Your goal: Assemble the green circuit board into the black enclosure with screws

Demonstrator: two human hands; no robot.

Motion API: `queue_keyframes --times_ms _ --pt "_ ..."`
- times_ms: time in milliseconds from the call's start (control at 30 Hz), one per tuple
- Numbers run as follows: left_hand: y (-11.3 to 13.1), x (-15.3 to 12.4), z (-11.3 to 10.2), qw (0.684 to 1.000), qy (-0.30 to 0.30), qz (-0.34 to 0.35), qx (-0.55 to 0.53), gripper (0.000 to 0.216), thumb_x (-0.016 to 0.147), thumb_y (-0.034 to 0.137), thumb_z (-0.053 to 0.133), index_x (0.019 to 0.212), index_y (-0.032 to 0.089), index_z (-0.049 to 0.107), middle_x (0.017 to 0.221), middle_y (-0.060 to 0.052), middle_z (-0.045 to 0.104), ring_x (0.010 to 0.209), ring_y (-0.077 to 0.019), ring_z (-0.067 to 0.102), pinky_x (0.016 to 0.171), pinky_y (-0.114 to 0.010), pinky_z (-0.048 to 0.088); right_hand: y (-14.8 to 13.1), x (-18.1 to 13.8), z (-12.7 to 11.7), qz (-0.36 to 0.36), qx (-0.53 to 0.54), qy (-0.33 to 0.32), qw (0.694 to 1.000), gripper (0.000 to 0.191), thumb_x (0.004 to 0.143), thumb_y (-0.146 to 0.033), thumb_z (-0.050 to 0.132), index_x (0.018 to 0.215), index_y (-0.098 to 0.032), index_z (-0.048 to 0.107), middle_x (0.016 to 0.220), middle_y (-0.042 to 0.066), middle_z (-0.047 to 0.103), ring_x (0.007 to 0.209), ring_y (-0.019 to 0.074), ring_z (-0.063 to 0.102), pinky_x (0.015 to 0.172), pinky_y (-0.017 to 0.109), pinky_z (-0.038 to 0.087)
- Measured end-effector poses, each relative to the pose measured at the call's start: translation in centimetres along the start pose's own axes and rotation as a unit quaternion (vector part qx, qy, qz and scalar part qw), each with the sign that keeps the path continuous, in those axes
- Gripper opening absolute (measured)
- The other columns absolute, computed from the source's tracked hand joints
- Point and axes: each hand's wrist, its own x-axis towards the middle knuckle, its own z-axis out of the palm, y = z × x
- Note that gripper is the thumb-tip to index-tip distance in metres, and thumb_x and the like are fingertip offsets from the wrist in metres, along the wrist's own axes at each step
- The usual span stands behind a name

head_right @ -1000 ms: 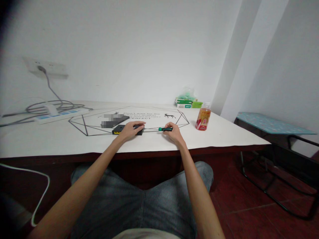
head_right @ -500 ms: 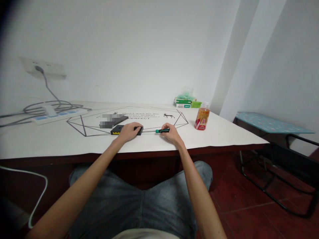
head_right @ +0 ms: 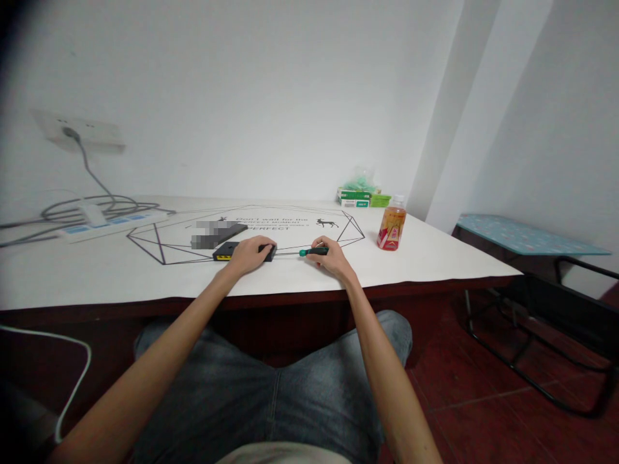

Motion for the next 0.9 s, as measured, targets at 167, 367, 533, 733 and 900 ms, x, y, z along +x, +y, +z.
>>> queue_keyframes --times_ms 167,367,533,733,900 --pt "0.0 0.0 0.0 1.0 0.001 -0.001 0.001 0.034 0.092 0.028 0.044 0.103 0.025 0.075 0.116 -0.002 0.073 0.111 -0.0239 0.064 0.097 -0.035 0.048 0.0 0.0 0.2 -0.001 -0.055 0.021 0.998 0.042 0.079 -0.061 0.062 0.074 -0.019 0.061 0.048 -0.003 0.05 0.045 0.0119 0.044 0.048 0.025 0.032" --pt "-0.1 0.0 0.1 1.0 0.001 0.006 -0.002 0.035 0.092 0.028 0.043 0.103 0.024 0.075 0.116 -0.003 0.073 0.11 -0.0242 0.064 0.097 -0.036 0.048 0.0 -0.1 0.0 0.041 -0.048 0.016 0.998 0.043 0.067 -0.054 0.077 0.086 -0.023 0.054 0.046 -0.008 0.048 0.042 0.0113 0.04 0.045 0.024 0.031" --pt "0.0 -0.1 0.0 1.0 0.0 0.002 -0.006 0.035 0.092 0.029 0.042 0.104 0.024 0.075 0.117 -0.003 0.073 0.111 -0.0245 0.064 0.098 -0.036 0.047 0.0 0.1 0.0 -0.003 -0.139 0.041 0.989 0.049 0.081 -0.064 0.058 0.063 -0.02 0.052 0.049 -0.002 0.048 0.051 0.0132 0.045 0.053 0.027 0.035" --pt "0.3 -0.5 -0.5 1.0 0.002 0.001 -0.007 0.034 0.092 0.028 0.043 0.104 0.025 0.075 0.116 -0.004 0.072 0.111 -0.0237 0.062 0.099 -0.037 0.045 0.5 0.2 0.0 0.017 -0.073 0.04 0.996 0.046 0.066 -0.06 0.076 0.083 -0.022 0.056 0.056 -0.004 0.052 0.051 0.0123 0.043 0.051 0.026 0.032" --pt "-0.1 -2.4 -1.8 0.996 0.04 -0.073 0.043 0.034 0.095 0.036 0.043 0.106 0.025 0.074 0.125 -0.008 0.067 0.119 -0.0274 0.056 0.105 -0.048 0.036 0.9 0.3 0.0 0.021 -0.121 0.06 0.991 0.048 0.074 -0.066 0.065 0.065 -0.02 0.053 0.048 -0.003 0.046 0.047 0.0126 0.041 0.05 0.027 0.03"
